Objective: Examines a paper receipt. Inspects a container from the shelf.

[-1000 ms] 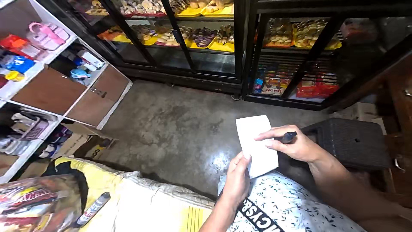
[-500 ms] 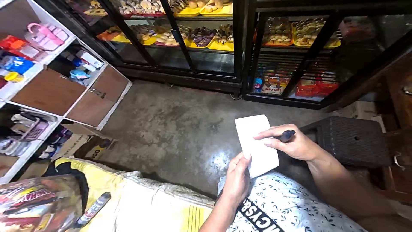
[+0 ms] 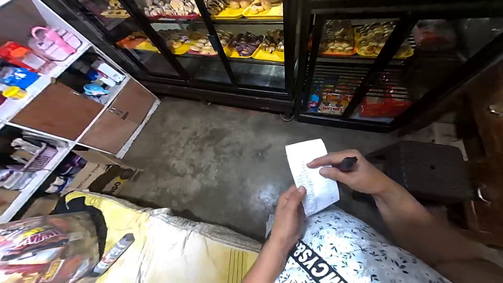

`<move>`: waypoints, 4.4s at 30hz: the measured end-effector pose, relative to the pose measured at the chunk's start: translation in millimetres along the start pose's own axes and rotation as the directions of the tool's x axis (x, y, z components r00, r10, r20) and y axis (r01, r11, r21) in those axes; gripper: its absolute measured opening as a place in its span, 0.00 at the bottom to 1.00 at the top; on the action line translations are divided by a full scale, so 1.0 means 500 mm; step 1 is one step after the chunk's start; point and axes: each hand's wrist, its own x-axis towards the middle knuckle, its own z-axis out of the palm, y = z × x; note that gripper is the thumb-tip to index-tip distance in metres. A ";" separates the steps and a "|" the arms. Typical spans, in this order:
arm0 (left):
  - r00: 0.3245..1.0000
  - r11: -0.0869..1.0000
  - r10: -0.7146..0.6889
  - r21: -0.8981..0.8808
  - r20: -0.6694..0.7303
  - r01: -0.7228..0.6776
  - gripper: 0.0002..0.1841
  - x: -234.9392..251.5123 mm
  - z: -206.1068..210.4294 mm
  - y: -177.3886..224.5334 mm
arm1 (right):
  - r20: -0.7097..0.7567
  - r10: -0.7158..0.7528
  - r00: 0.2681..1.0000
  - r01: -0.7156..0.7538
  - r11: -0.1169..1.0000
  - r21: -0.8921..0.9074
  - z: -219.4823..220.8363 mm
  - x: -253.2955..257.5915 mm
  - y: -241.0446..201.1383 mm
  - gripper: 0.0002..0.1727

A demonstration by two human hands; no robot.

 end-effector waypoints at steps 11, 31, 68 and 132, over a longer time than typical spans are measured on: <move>1.000 1.000 0.020 -0.015 -0.001 -0.020 0.18 -0.005 0.010 -0.008 | -0.004 -0.038 0.999 0.038 0.999 0.007 -0.010 -0.008 0.003 0.13; 1.000 1.000 0.013 -0.028 -0.023 -0.014 0.18 -0.012 0.026 -0.016 | -0.001 0.009 1.000 -0.009 1.000 -0.024 -0.020 -0.022 -0.006 0.13; 1.000 0.999 0.004 -0.035 -0.013 -0.004 0.18 -0.004 0.029 -0.019 | -0.036 0.033 0.999 -0.033 0.999 -0.020 -0.026 -0.017 0.001 0.11; 0.998 0.999 -0.012 -0.044 -0.065 0.009 0.16 -0.023 0.034 -0.026 | 0.028 0.037 0.999 -0.037 0.999 -0.008 -0.003 -0.044 -0.003 0.13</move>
